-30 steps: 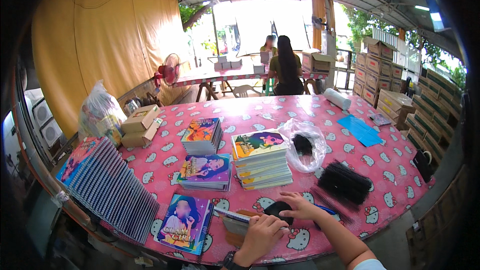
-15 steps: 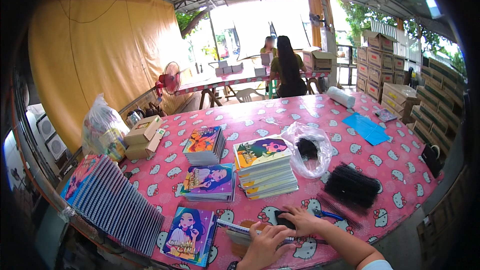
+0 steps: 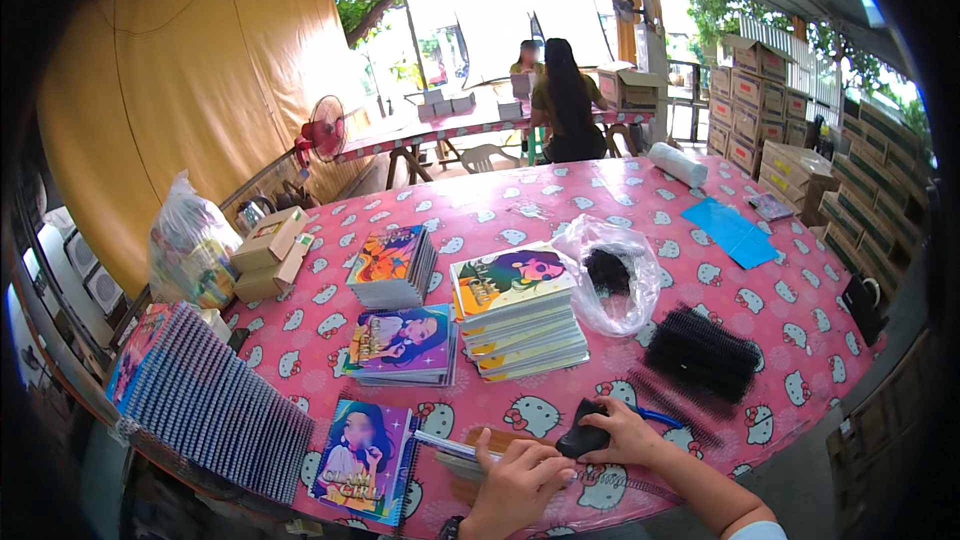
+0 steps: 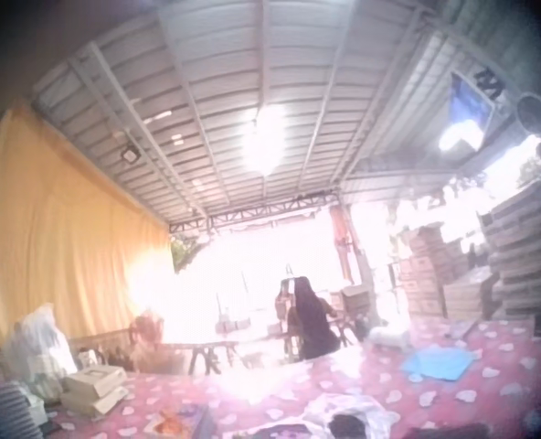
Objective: The person inserts spiral wires into the pre-punched holes of notebooks by hand and secures the ends of the wires using a pair of pliers.
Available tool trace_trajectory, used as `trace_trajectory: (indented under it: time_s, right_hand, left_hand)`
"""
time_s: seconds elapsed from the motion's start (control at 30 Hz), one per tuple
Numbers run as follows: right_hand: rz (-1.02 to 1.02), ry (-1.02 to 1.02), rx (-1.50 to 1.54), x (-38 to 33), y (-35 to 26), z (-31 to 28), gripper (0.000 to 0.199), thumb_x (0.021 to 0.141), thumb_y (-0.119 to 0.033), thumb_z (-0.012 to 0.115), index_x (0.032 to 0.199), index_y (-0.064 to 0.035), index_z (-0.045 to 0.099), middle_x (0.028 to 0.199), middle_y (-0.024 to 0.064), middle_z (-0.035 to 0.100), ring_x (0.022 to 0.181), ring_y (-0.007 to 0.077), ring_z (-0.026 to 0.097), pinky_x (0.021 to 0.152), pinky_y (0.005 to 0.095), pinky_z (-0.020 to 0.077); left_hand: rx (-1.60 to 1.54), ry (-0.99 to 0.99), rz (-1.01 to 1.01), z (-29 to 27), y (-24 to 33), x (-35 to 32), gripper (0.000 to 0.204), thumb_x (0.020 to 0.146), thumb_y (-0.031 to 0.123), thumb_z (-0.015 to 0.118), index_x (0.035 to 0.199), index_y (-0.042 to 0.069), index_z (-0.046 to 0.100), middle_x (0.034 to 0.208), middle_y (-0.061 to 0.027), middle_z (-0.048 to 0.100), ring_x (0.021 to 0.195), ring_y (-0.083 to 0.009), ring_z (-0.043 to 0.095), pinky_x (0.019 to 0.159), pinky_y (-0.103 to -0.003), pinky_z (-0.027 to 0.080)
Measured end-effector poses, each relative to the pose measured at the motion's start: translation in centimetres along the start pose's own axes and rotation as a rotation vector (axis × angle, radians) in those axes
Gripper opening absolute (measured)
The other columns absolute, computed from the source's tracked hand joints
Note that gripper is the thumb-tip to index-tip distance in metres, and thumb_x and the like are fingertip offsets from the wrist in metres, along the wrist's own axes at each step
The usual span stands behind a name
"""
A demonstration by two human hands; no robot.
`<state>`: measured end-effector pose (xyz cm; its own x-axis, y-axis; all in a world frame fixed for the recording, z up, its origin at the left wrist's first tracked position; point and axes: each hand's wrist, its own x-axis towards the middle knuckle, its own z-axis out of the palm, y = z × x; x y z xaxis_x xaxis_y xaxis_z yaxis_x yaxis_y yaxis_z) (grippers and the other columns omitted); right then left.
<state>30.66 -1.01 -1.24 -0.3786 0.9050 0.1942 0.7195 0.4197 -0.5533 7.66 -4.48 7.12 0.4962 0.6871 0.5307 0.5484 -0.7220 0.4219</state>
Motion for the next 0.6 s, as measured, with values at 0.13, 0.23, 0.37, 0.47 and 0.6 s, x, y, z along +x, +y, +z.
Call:
trace_trajectory:
  time_s: [0.13, 0.23, 0.37, 0.47, 0.6]
  right_hand:
    - [0.081, -0.033, 0.381, -1.0, 0.2, -0.4, 0.067, 0.066, -0.043, 0.078, 0.121, -0.0103, 0.056, 0.124, 0.021, 0.049, 0.114, 0.0317, 0.049, 0.095, 0.04, 0.0409]
    - [0.234, -0.093, 1.241, -3.0, 0.0, 1.1, 0.071, 0.074, -0.05, 0.071, 0.127, -0.0081, 0.05, 0.127, 0.0176, 0.05, 0.113, 0.0254, 0.05, 0.094, 0.0376, 0.0406]
    - [0.217, 0.119, 1.806, -4.4, -1.7, 3.9, 0.073, 0.087, -0.054, 0.053, 0.133, 0.0015, 0.039, 0.129, 0.0146, 0.049, 0.109, 0.021, 0.051, 0.088, 0.0362, 0.0431]
    - [0.257, 0.102, 1.59, -3.7, -1.8, 4.7, 0.072, 0.088, -0.056, 0.049, 0.129, 0.0013, 0.042, 0.125, 0.0152, 0.052, 0.096, 0.0211, 0.058, 0.077, 0.0348, 0.0494]
    - [-0.082, 0.024, 1.545, -1.3, -4.3, -1.1, 0.069, 0.08, -0.057, 0.06, 0.108, 0.0052, 0.062, 0.112, 0.0177, 0.06, 0.098, 0.0254, 0.059, 0.085, 0.0401, 0.0464]
  left_hand:
    - [-0.046, 0.001, -0.002, 0.1, -0.9, -0.3, 0.017, 0.081, 0.034, 0.066, 0.087, 0.018, 0.066, 0.091, 0.0054, 0.062, 0.093, -0.0129, 0.057, 0.105, -0.052, 0.01]
    - [0.033, -0.06, -0.025, 0.2, -1.4, -0.6, 0.017, 0.08, 0.033, 0.067, 0.087, 0.018, 0.065, 0.092, 0.0056, 0.062, 0.092, -0.0128, 0.058, 0.105, -0.052, 0.009]
    - [-0.05, 0.02, -0.006, -0.3, -0.8, 0.1, 0.014, 0.078, 0.029, 0.069, 0.085, 0.018, 0.065, 0.091, 0.0041, 0.061, 0.092, -0.0146, 0.057, 0.103, -0.053, 0.013]
    - [0.006, 0.009, -0.027, -1.1, -1.5, -0.8, 0.017, 0.073, 0.028, 0.073, 0.083, 0.017, 0.065, 0.089, 0.0021, 0.06, 0.092, -0.0163, 0.056, 0.1, -0.055, 0.019]
    - [0.013, 0.071, -0.138, -1.6, -3.4, -0.9, 0.023, 0.063, 0.026, 0.081, 0.077, 0.016, 0.065, 0.082, 0.0016, 0.059, 0.088, -0.018, 0.056, 0.101, -0.051, 0.02]
